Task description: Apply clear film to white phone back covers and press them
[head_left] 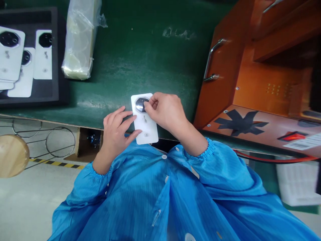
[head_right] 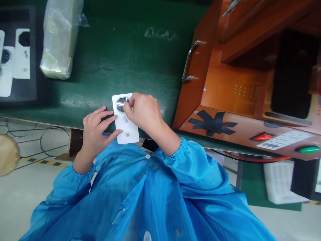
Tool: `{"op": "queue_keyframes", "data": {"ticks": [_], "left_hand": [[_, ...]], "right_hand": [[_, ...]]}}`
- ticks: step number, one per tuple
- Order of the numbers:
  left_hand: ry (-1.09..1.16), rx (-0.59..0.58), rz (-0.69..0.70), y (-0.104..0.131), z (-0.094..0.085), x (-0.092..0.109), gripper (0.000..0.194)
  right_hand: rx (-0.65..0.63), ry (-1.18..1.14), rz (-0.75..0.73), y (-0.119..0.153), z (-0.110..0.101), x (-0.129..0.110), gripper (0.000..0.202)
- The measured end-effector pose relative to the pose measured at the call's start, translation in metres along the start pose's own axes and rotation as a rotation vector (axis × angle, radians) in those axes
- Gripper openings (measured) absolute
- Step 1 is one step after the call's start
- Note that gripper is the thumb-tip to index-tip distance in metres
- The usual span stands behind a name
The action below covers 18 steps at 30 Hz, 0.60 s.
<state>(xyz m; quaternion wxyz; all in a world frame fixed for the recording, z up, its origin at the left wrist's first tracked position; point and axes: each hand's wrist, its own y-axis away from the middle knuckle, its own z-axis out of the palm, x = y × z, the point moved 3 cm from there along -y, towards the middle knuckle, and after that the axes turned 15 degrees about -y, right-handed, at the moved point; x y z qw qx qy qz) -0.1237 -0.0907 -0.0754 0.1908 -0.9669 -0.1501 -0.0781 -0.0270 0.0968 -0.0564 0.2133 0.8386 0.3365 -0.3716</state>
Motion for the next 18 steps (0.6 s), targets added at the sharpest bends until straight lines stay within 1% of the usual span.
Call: {"op": "queue_keyframes", "data": {"ticks": [4,11,18], "left_hand": [[-0.002,-0.016,-0.011,-0.0002,0.0007,-0.0006,0.040],[-0.006,0.013,0.021,-0.0008,-0.0006,-0.0005,0.039],[-0.001,-0.010,0.009,-0.0011,-0.0010,-0.0008,0.040]], "right_hand": [[-0.010,0.021,0.037,-0.0001,0.0011,-0.0001,0.025],[-0.029,0.070,0.071,-0.0003,0.0012,-0.0039,0.022],[-0.002,0.099,0.022,-0.0008,0.0033,-0.0026,0.022]]}}
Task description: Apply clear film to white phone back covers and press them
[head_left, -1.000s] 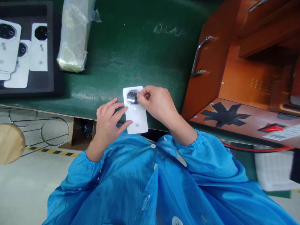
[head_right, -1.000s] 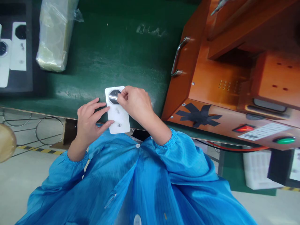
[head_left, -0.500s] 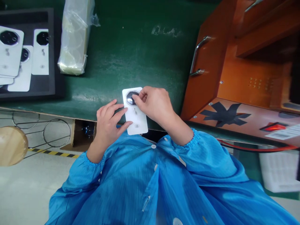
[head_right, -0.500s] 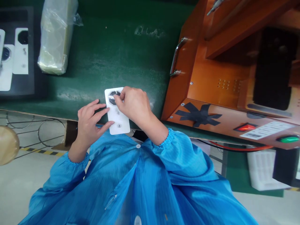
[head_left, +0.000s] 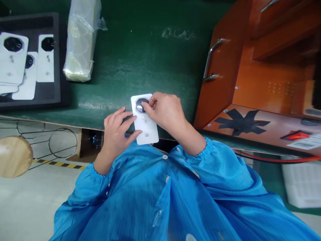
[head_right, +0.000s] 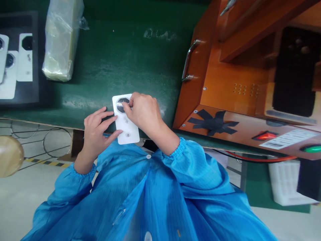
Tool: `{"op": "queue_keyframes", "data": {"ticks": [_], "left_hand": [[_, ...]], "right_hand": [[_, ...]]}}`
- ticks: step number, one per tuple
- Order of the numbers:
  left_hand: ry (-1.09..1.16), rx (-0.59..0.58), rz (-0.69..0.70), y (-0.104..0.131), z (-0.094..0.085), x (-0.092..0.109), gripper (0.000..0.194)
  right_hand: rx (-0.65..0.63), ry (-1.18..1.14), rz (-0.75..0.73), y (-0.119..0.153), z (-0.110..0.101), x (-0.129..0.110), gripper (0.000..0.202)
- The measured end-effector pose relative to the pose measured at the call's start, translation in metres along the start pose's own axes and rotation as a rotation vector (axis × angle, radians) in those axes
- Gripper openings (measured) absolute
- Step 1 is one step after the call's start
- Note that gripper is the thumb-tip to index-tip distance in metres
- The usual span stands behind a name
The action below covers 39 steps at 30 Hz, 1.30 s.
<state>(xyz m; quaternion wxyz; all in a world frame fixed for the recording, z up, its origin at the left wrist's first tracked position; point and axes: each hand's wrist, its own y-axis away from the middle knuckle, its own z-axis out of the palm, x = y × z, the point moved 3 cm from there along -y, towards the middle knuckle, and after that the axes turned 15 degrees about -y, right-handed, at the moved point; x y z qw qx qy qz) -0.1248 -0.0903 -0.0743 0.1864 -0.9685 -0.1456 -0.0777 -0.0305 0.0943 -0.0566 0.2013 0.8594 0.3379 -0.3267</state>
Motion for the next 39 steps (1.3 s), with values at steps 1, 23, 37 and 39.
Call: {"op": "queue_keyframes", "data": {"ticks": [1,23,37,39], "left_hand": [[0.003,-0.002,-0.003,0.000,0.000,0.000,0.040],[0.145,-0.088,-0.119,-0.014,-0.019,-0.013,0.026],[0.410,-0.430,0.219,-0.207,-0.039,0.163,0.029],[0.289,-0.438,0.287,-0.236,-0.022,0.204,0.027]], "right_hand": [[0.004,0.004,-0.003,0.000,0.000,0.001,0.023],[0.117,0.005,-0.702,0.100,0.009,0.018,0.047],[0.645,0.055,-0.844,0.237,-0.122,0.047,0.026],[0.694,0.150,-0.702,0.265,-0.141,0.062,0.026]]}}
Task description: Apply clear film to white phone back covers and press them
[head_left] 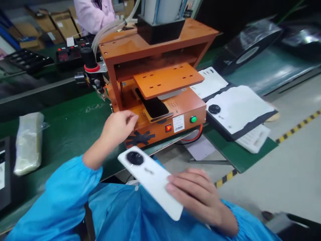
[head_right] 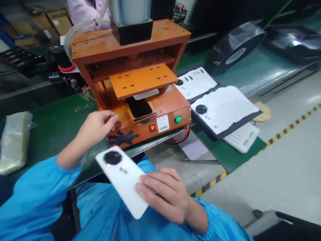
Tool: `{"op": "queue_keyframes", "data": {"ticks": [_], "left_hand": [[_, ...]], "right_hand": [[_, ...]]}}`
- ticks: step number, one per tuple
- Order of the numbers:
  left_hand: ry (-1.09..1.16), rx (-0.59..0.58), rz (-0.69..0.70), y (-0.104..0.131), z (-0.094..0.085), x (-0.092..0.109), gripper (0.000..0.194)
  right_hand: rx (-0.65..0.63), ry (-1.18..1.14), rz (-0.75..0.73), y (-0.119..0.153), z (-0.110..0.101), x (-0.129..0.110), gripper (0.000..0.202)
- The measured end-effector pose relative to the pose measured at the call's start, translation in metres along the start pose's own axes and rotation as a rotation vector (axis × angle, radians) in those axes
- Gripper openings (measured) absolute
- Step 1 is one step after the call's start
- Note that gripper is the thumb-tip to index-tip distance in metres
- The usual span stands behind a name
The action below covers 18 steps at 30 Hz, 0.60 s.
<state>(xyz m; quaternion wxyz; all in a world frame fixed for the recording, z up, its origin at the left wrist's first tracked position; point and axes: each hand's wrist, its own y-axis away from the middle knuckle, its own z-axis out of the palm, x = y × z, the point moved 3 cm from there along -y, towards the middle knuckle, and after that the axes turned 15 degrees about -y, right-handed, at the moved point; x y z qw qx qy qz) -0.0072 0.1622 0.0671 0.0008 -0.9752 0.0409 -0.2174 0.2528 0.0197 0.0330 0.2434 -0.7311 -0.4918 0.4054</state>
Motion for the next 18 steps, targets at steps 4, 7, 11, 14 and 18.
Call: {"op": "queue_keyframes", "data": {"ticks": [4,7,11,14,18], "left_hand": [[0.340,0.048,-0.069,-0.054,0.022,0.021,0.018],[0.792,0.001,-0.063,-0.062,0.033,0.032,0.017],[1.008,0.039,0.040,-0.062,0.030,0.052,0.033],[1.059,0.007,0.095,-0.060,0.026,0.064,0.039],[1.105,-0.040,0.117,-0.054,0.024,0.065,0.041]], "right_hand": [[0.102,0.372,0.152,0.026,-0.036,0.026,0.041],[0.238,0.547,0.165,0.036,-0.040,0.061,0.057],[0.314,0.485,0.191,0.026,-0.028,0.116,0.040],[0.218,0.401,0.285,-0.002,-0.014,0.151,0.031],[-0.028,0.342,0.319,-0.046,0.005,0.176,0.038]]}}
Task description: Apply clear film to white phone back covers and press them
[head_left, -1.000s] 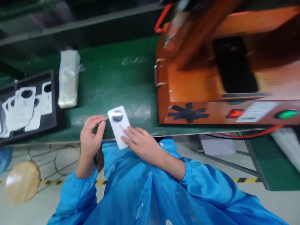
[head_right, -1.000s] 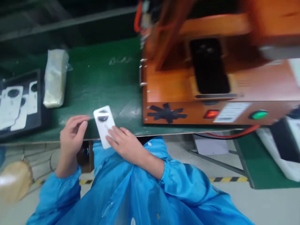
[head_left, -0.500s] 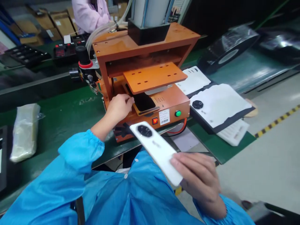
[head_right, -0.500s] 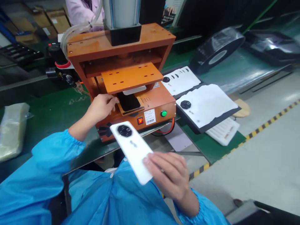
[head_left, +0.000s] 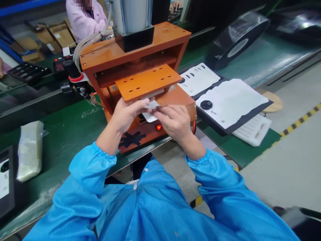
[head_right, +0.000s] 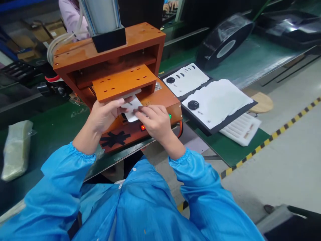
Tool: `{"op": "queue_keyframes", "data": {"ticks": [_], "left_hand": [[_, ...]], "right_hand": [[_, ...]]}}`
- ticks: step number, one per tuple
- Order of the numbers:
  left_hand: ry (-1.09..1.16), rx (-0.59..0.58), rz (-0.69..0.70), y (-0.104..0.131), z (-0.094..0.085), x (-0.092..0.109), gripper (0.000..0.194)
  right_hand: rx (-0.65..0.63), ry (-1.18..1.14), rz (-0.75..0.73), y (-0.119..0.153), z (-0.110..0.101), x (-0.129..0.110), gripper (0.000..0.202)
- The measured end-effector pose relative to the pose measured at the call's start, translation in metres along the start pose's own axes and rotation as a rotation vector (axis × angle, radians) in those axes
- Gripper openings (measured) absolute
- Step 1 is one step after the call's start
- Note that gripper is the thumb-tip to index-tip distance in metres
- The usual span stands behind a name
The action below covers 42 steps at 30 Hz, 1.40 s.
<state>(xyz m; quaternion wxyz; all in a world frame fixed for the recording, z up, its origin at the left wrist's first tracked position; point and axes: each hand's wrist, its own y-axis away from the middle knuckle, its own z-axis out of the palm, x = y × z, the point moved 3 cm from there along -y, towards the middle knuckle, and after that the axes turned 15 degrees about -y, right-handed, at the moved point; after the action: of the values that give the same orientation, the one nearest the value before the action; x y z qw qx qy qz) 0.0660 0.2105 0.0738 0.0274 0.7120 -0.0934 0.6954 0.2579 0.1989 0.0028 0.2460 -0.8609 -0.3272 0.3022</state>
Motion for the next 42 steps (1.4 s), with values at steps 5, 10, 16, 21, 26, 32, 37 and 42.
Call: {"op": "queue_keyframes", "data": {"ticks": [5,10,16,21,26,32,37,42], "left_hand": [[-0.010,0.185,-0.089,-0.019,-0.004,-0.012,0.027],[-0.026,0.375,-0.287,-0.041,0.005,-0.020,0.011],[-0.105,0.088,-0.332,0.068,0.025,-0.006,0.010],[-0.301,-0.197,-0.419,0.176,0.006,-0.011,0.020],[-0.403,-0.123,-0.496,0.208,-0.020,-0.039,0.027],[-0.548,-0.180,-0.425,0.217,-0.023,-0.051,0.026],[-0.681,-0.215,-0.353,0.220,-0.025,-0.054,0.025],[-0.671,-0.217,-0.362,0.227,-0.026,-0.059,0.026]], "right_hand": [[-0.181,-0.081,0.000,-0.028,0.005,-0.002,0.039],[-0.212,-0.124,0.034,-0.040,0.010,0.000,0.040],[-0.249,-0.108,0.032,-0.042,0.019,0.006,0.035],[-0.190,-0.071,0.094,-0.040,0.023,0.003,0.047],[-0.187,-0.107,0.138,-0.041,0.032,-0.016,0.051],[-0.159,-0.088,0.192,-0.050,0.029,-0.017,0.044],[-0.221,-0.067,0.189,-0.058,0.032,-0.014,0.042],[-0.325,0.034,0.143,-0.065,0.031,-0.019,0.035]]}}
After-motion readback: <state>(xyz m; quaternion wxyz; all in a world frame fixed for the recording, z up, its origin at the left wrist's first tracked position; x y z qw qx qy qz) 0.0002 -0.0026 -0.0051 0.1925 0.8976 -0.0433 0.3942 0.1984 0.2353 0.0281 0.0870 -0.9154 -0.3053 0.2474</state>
